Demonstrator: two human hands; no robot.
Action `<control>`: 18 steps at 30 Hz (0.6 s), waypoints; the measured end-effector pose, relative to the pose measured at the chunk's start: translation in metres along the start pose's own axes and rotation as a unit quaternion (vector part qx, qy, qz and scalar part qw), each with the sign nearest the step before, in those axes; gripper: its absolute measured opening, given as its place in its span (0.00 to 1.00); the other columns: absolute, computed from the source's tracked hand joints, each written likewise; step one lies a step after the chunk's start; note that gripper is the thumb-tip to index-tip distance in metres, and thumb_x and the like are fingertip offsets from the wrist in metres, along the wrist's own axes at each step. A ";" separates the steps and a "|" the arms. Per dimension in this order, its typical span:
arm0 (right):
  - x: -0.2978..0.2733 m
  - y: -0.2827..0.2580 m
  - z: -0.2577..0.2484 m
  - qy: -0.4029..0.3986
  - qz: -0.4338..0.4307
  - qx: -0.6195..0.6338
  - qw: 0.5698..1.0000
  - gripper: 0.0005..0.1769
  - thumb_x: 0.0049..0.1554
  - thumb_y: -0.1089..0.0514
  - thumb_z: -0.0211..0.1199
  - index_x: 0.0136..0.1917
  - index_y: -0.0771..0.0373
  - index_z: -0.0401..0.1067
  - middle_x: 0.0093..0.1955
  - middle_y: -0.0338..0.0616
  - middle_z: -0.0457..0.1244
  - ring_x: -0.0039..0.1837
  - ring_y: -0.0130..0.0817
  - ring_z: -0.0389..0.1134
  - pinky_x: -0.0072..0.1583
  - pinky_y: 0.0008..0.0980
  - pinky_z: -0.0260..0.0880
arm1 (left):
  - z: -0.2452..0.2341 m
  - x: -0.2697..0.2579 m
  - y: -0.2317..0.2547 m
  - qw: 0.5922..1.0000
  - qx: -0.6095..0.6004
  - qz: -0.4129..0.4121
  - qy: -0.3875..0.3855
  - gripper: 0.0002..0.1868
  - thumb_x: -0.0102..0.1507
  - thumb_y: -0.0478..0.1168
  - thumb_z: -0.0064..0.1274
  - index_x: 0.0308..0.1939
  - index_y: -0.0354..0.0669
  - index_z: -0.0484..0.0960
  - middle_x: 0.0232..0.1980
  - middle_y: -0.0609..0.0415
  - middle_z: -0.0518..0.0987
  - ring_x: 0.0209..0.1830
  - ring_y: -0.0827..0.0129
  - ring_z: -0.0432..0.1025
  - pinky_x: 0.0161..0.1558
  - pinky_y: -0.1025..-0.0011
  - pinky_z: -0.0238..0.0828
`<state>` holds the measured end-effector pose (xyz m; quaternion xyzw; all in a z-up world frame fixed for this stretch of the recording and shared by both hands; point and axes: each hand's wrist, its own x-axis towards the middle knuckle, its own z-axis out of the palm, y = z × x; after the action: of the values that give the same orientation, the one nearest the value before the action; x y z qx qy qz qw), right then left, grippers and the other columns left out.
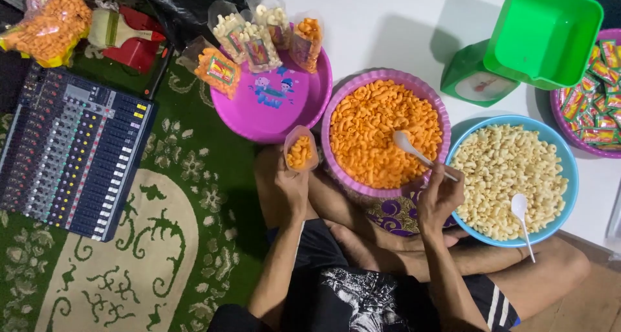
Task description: Scooping orange snacks from a large bowl into small plastic bags or containers using a spoon.
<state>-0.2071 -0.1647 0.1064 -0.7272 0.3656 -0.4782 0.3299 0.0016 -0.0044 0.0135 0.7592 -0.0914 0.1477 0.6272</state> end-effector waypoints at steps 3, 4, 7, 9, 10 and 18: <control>-0.006 -0.032 -0.015 -0.036 0.013 0.001 0.999 0.07 0.74 0.61 0.52 0.54 0.64 0.68 0.39 0.49 0.66 0.31 0.32 0.60 0.39 0.30 0.62 | -0.004 -0.008 -0.013 0.999 0.036 -0.009 -0.023 0.33 0.45 0.37 0.75 0.54 0.39 0.82 0.44 0.41 0.85 0.47 0.46 0.80 0.52 0.56 0.77; -0.015 -0.027 -0.020 -0.035 0.014 0.000 0.999 0.07 0.74 0.61 0.52 0.54 0.64 0.68 0.39 0.49 0.66 0.31 0.32 0.60 0.39 0.30 0.62 | 0.002 -0.013 -0.020 0.999 0.036 -0.009 -0.025 0.33 0.45 0.37 0.75 0.54 0.39 0.82 0.44 0.41 0.85 0.47 0.46 0.80 0.52 0.56 0.77; -0.035 -0.017 -0.030 -0.088 0.021 -0.009 0.996 0.05 0.68 0.67 0.55 0.50 0.64 0.71 0.35 0.48 0.67 0.29 0.37 0.63 0.36 0.34 0.61 | 0.011 -0.020 -0.021 0.999 0.032 0.007 -0.013 0.31 0.47 0.37 0.73 0.53 0.35 0.81 0.44 0.36 0.84 0.47 0.41 0.79 0.51 0.51 0.76; -0.038 -0.018 -0.029 -0.124 -0.004 -0.027 0.992 0.04 0.64 0.67 0.61 0.47 0.61 0.75 0.34 0.45 0.67 0.30 0.35 0.65 0.36 0.32 0.63 | 0.003 -0.011 0.006 0.999 0.030 0.019 -0.020 0.30 0.47 0.37 0.74 0.53 0.37 0.82 0.45 0.38 0.85 0.49 0.43 0.79 0.53 0.54 0.75; -0.030 -0.029 -0.025 -0.124 -0.003 -0.026 0.992 0.04 0.64 0.67 0.61 0.47 0.61 0.75 0.34 0.45 0.67 0.30 0.35 0.65 0.36 0.32 0.63 | 0.003 -0.013 0.003 0.999 0.031 0.020 -0.021 0.30 0.47 0.37 0.74 0.53 0.37 0.82 0.45 0.38 0.85 0.49 0.43 0.79 0.53 0.54 0.75; 0.012 -0.014 -0.008 -0.112 0.072 0.064 0.989 0.08 0.74 0.62 0.50 0.54 0.65 0.69 0.36 0.50 0.67 0.34 0.38 0.69 0.42 0.35 0.71 | -0.004 -0.017 -0.011 0.998 0.025 0.057 -0.010 0.32 0.46 0.41 0.77 0.52 0.39 0.84 0.49 0.44 0.86 0.52 0.53 0.80 0.58 0.62 0.74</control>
<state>-0.2080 -0.1680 0.1261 -0.7252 0.3470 -0.3910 0.4481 -0.0114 0.0010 -0.0015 0.7694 -0.1369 0.1783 0.5979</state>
